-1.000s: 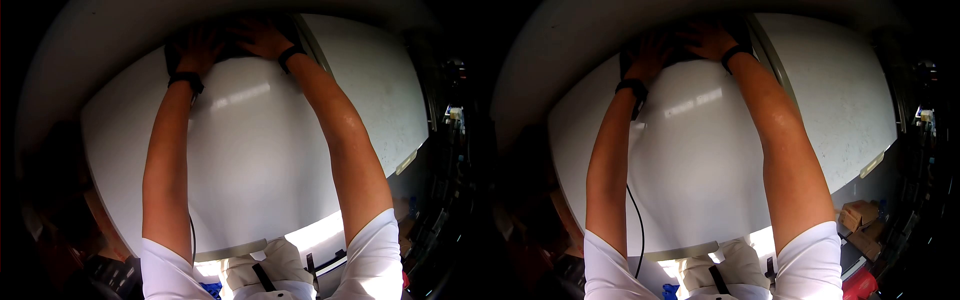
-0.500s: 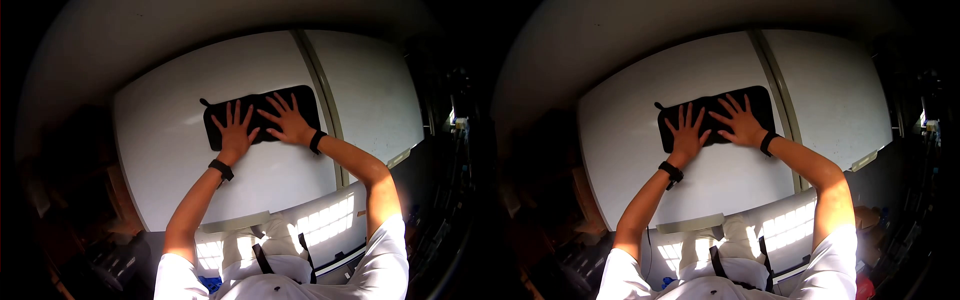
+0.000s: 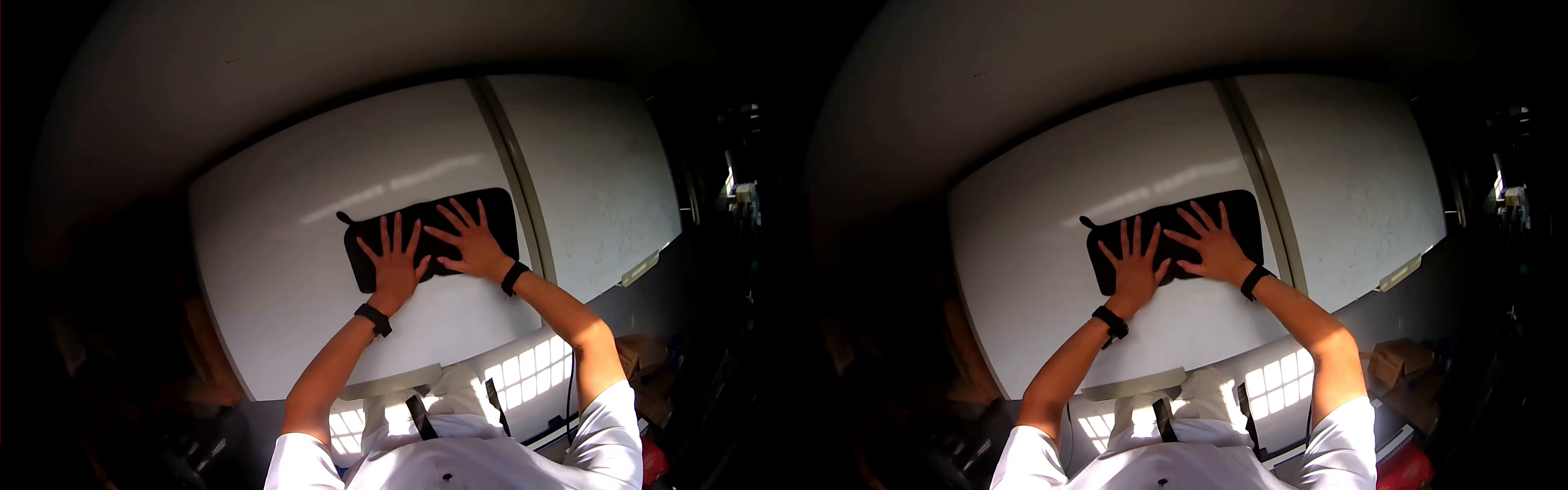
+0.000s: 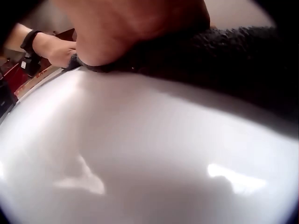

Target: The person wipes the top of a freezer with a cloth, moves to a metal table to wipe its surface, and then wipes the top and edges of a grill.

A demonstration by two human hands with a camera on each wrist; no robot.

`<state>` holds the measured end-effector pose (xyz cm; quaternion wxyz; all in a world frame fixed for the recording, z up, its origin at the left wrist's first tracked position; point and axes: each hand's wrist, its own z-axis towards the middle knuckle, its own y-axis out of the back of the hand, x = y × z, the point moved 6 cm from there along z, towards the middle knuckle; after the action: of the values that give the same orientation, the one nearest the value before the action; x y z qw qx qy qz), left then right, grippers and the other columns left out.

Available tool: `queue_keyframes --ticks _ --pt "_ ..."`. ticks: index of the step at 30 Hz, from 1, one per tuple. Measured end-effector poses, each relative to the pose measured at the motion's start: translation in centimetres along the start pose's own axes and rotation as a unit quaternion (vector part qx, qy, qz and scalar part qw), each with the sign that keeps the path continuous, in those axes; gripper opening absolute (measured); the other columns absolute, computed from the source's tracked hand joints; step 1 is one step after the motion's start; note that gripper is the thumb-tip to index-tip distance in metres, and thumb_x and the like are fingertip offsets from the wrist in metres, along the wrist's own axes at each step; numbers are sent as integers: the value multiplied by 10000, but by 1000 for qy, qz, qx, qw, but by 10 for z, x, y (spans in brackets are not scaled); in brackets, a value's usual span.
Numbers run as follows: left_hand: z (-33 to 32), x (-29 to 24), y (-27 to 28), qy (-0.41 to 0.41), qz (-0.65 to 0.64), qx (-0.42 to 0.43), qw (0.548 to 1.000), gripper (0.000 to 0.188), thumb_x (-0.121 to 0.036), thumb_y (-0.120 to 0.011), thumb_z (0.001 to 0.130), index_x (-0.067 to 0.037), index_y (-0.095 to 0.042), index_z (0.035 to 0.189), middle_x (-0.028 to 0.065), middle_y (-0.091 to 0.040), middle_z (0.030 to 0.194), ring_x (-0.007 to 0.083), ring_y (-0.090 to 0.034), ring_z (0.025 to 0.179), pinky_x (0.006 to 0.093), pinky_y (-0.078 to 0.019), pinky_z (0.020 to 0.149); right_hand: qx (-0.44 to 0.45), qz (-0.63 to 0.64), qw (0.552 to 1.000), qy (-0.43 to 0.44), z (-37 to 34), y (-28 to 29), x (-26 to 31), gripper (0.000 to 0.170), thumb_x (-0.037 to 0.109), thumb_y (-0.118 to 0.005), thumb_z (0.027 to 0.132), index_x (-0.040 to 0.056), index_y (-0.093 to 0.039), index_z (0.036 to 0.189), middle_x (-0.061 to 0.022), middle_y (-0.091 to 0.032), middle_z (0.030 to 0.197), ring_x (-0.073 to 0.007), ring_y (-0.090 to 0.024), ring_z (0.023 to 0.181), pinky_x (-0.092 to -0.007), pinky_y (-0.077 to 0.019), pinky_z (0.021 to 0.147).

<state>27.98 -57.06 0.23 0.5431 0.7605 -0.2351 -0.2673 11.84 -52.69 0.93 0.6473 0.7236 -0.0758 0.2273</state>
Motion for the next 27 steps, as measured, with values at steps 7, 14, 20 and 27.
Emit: queue_keyframes --ticks 7,14,20,27 --pt "187 30 29 5 17 -88 996 661 -498 -374 1042 -212 -193 1609 162 -85 1670 407 -17 1533 846 -50 1042 -54 -48 995 -62 126 31 -117 618 503 -546 937 357 -403 1521 -83 -225 1648 -311 -111 1543 -699 -39 1185" --pt "293 63 40 15 62 -145 987 657 -539 -332 1038 -219 -218 1600 133 -182 1653 390 -122 1520 837 -122 1045 -121 -124 984 -30 211 39 -188 616 477 -514 963 355 -350 1543 -78 -280 1622 -325 -218 1507 -688 -122 1172" --pt "304 67 39 16 36 -132 990 643 -559 -282 1045 -250 -197 1602 95 -182 1660 357 -160 1520 793 -116 1095 -105 -137 985 -18 219 36 -191 583 421 -498 993 325 -348 1548 -98 -315 1597 -350 -267 1480 -659 -159 1172" --pt "279 89 47 5 57 -102 993 654 -599 -303 1023 -283 -236 1591 58 -150 1670 313 -109 1538 778 -61 1121 -135 -156 977 -43 215 26 -171 601 527 -449 994 394 -294 1559 -71 -248 1636 -339 -195 1516 -716 -173 1149"
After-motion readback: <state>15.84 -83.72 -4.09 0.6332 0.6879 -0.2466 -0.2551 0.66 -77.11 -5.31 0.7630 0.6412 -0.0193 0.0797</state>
